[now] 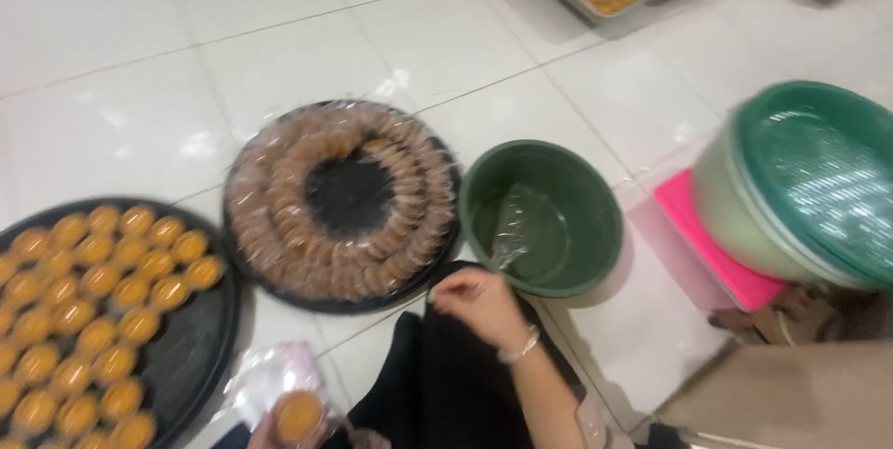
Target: The person sits on the floor and individually wraps small egg tarts in clear plastic bags. They pick each tart from a black tray, place it into a bag, and set the wrapped tart onto a second tray. The process is repeated continuously.
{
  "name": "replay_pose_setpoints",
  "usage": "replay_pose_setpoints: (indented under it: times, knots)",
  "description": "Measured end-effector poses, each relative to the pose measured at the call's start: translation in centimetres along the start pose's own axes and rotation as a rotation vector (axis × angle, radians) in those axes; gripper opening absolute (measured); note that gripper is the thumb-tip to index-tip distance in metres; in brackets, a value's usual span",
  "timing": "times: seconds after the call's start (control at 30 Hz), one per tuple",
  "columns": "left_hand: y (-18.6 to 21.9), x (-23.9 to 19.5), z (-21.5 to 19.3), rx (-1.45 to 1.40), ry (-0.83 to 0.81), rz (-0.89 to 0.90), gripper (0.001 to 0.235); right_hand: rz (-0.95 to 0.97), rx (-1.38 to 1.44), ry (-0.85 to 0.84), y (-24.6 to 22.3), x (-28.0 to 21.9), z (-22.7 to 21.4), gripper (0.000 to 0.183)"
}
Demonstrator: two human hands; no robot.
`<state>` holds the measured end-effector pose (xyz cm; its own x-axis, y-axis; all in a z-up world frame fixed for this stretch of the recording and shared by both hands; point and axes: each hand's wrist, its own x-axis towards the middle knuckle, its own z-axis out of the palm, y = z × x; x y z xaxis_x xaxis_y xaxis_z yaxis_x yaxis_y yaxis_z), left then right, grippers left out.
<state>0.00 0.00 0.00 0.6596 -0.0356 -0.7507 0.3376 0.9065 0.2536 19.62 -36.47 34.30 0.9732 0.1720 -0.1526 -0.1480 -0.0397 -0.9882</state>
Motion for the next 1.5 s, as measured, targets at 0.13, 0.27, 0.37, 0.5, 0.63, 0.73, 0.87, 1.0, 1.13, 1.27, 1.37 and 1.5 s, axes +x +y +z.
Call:
replay_pose_setpoints:
  times: [0.13,0.27,0.37,0.5,0.63,0.73,0.87,1.0,1.13,1.27,1.37,1.5]
  knots:
    - [1.1,-20.8,24.7,0.945,0.301,0.541,0.060,0.051,0.113,-0.286,-0.3,-3.0,6.2,0.050]
    - [0.4,-22.8,25.6,0.109,0.104,0.352,0.032,0.029,0.029,-0.273,1.1,-4.2,8.3,0.016]
    - [0.2,-24.1,25.4,0.046,0.054,0.302,0.037,-0.101,-0.110,-0.292,0.6,-5.2,9.6,0.013]
    - [0.4,-25.7,25.9,0.133,0.035,0.297,0.042,0.010,-0.078,-0.346,0.2,-6.4,10.7,0.012]
    - [0.1,-26.0,25.4,0.181,0.038,0.304,0.040,-0.148,-0.180,-0.434,-0.1,-7.0,11.8,0.011]
    - [0.0,-26.3,25.6,0.174,0.048,0.303,0.039,-0.184,-0.240,-0.440,-1.0,-7.5,12.4,0.010]
    - [-0.7,-26.6,25.9,0.201,0.054,0.366,0.037,-0.210,-0.314,-0.348,-1.6,-7.7,13.0,0.014]
    - [-1.1,-26.7,26.3,0.231,0.064,0.440,0.036,-0.194,-0.342,-0.309,-1.7,-7.7,13.5,0.018]
    - [-1.2,-26.7,26.3,0.231,0.064,0.454,0.034,-0.226,-0.366,-0.290,-2.2,-8.1,14.1,0.019]
    - [-1.4,-26.2,25.9,0.264,0.089,0.449,0.037,-0.240,-0.388,-0.276,-2.3,-8.3,14.3,0.018]
    - [-1.5,-26.3,25.9,0.254,0.099,0.453,0.037,-0.233,-0.407,-0.279,-2.1,-8.3,14.3,0.018]
    - [-1.2,-26.8,26.2,0.301,0.095,0.440,0.039,-0.163,-0.397,-0.293,-2.5,-8.3,14.5,0.017]
